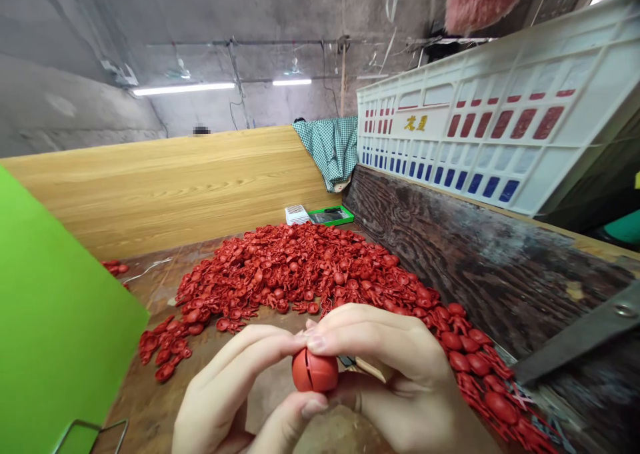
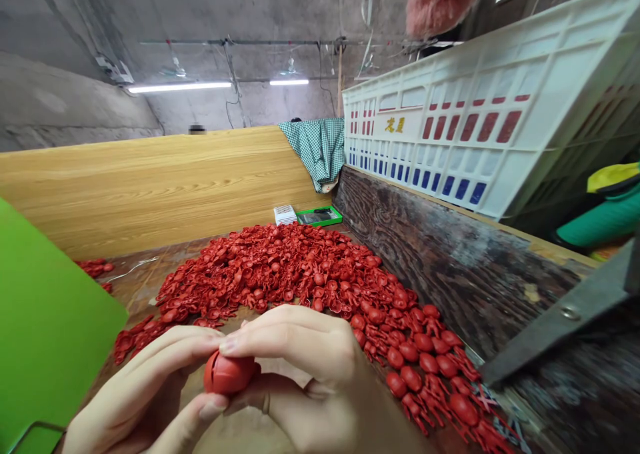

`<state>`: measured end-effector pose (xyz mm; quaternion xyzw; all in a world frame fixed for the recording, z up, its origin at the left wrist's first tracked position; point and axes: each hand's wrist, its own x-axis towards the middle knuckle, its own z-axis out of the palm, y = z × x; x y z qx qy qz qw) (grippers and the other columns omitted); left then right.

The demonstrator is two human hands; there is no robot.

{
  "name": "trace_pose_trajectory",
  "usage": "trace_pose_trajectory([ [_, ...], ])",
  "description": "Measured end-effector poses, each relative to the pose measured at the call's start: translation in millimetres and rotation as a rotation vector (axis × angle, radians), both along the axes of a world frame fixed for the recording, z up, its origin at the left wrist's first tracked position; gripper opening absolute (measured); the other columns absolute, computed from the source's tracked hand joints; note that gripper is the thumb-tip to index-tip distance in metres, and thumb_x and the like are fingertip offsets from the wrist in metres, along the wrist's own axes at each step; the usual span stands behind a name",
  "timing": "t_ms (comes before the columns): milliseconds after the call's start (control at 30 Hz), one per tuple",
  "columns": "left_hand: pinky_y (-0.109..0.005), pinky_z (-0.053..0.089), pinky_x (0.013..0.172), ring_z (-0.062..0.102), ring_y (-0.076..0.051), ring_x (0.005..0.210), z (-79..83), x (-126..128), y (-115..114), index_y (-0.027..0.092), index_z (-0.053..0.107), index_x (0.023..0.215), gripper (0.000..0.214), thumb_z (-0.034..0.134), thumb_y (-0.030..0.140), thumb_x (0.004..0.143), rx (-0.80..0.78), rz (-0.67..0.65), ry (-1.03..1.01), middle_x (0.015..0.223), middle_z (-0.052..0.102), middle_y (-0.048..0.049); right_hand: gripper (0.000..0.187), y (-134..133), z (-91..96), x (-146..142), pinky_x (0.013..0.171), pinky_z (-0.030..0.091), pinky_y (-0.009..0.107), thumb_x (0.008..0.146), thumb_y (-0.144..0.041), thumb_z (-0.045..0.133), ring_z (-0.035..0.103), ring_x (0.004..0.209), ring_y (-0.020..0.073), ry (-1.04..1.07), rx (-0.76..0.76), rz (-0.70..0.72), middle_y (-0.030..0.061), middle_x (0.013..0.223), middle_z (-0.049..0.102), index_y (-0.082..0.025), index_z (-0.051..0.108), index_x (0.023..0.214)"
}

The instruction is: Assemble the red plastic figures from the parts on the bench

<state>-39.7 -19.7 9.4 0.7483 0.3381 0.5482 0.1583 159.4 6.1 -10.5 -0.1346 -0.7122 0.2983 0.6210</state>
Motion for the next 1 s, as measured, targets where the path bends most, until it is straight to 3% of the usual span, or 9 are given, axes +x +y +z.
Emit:
trace_pose_trajectory([
  [133, -0.017, 0.063, 0.072, 0.078, -0.015, 0.082, -1.6, 5.3, 1.7, 0.035, 0.086, 0.109, 0.025, 0.091, 0.036, 0.085, -0.119, 0.029, -0.103, 0.096, 0.083, 0.0007, 0.040, 1.6, -3.3, -4.0, 0.089, 0.068, 0.025, 0.085, -0.021, 0.093, 0.083, 0.097, 0.0188, 0.128, -0.291, 0.132, 0.0035, 0.109, 0.086, -0.031, 0.083, 0.122],
  [233, -0.018, 0.064, 0.074, 0.079, -0.016, 0.082, -3.7, 8.0, 2.7, 0.037, 0.086, 0.110, 0.025, 0.091, 0.041, 0.085, -0.202, 0.070, -0.158, 0.099, 0.084, 0.0011, 0.044, 3.3, -6.7, -6.6, 0.088, 0.070, 0.028, 0.079, -0.024, 0.098, 0.084, 0.098, 0.0214, 0.231, -0.545, 0.289, 0.0053, 0.109, 0.086, -0.028, 0.084, 0.121],
  [400, -0.019, 0.065, 0.077, 0.080, -0.017, 0.085, -5.4, 7.0, 4.7, 0.036, 0.086, 0.108, 0.026, 0.092, 0.039, 0.083, -0.187, 0.132, -0.123, 0.102, 0.085, 0.0014, 0.043, 4.2, -9.0, -5.8, 0.073, 0.070, 0.025, 0.077, -0.025, 0.099, 0.082, 0.090, 0.0201, 0.277, -0.687, 0.417, 0.0052, 0.102, 0.085, -0.027, 0.085, 0.118],
  [500, -0.018, 0.065, 0.078, 0.080, -0.015, 0.088, -4.7, 6.1, 7.4, 0.040, 0.086, 0.110, 0.025, 0.090, 0.037, 0.086, -0.142, 0.108, -0.068, 0.105, 0.085, 0.0030, 0.037, 4.3, -7.5, -3.8, 0.076, 0.068, 0.022, 0.083, -0.023, 0.096, 0.081, 0.090, 0.0169, 0.276, -0.692, 0.440, 0.0038, 0.103, 0.084, -0.027, 0.085, 0.117],
  [667, -0.016, 0.064, 0.083, 0.079, -0.013, 0.094, -8.7, 8.0, 8.6, 0.043, 0.080, 0.126, 0.037, 0.085, 0.029, 0.092, -0.003, 0.069, -0.010, 0.112, 0.083, 0.0039, 0.033, 2.7, -4.0, -1.6, 0.093, 0.064, 0.019, 0.090, -0.018, 0.089, 0.078, 0.106, 0.0148, 0.203, -0.557, 0.298, 0.0028, 0.116, 0.080, -0.030, 0.083, 0.120],
  [1000, -0.018, 0.062, 0.094, 0.075, -0.013, 0.103, -10.8, 10.9, 1.7, 0.032, 0.079, 0.123, 0.033, 0.082, 0.018, 0.093, 0.079, 0.082, 0.005, 0.116, 0.079, 0.0011, 0.026, -2.6, 0.3, -6.8, 0.084, 0.067, 0.019, 0.089, -0.021, 0.089, 0.080, 0.093, 0.0145, 0.234, -0.529, 0.255, 0.0026, 0.105, 0.081, -0.029, 0.084, 0.113],
])
